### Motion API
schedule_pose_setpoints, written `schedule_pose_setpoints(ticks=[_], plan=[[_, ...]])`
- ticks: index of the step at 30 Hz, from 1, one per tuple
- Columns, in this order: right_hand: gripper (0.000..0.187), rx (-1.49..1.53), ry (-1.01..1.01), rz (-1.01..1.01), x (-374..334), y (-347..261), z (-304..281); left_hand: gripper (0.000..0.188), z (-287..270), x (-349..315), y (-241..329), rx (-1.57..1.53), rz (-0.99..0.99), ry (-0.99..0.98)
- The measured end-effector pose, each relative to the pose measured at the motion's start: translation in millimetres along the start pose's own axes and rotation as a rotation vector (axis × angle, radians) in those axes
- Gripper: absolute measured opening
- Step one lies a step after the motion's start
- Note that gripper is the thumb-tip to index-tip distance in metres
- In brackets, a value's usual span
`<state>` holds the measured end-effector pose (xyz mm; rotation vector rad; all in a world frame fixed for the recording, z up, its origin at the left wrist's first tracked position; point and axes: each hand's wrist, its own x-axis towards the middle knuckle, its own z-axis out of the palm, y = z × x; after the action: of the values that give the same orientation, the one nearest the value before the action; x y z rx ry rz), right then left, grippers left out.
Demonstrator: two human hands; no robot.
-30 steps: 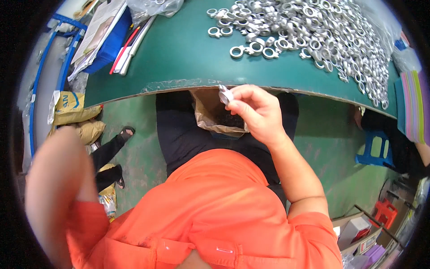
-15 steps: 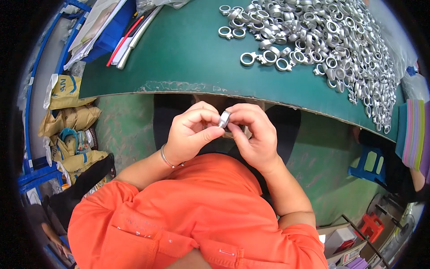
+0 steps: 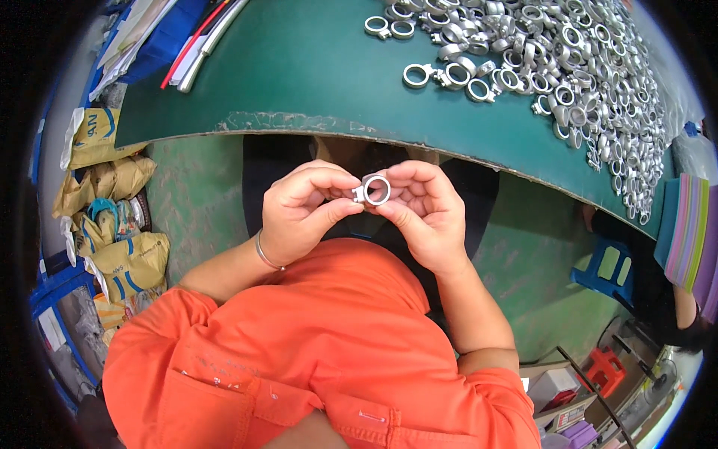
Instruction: The person assembles small metal fittings by hand, picking up rings and small cylindrical inserts from a large pile on a table and joining them together one by one.
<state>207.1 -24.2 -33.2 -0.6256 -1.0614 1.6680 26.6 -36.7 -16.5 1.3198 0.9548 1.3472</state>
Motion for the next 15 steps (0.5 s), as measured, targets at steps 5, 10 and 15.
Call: schedule_pose_setpoints(ticks=[5, 10, 15], plan=[[0.036, -0.120, -0.055, 0.034, -4.8, 2.7, -2.3, 0.023, -5.2, -1.2, -0.3, 0.130, 0.073, -0.099], [0.032, -0.107, -0.044, 0.071, -7.5, 4.9, 1.5, 0.021, -2.3, 0.0, 1.1, 0.196, 0.086, -0.110], [0.027, -0.835, -0.021, -0.143, 3.7, -9.5, -3.9, 0.022, -7.5, -1.4, -6.5, 0.338, 0.092, -0.087]])
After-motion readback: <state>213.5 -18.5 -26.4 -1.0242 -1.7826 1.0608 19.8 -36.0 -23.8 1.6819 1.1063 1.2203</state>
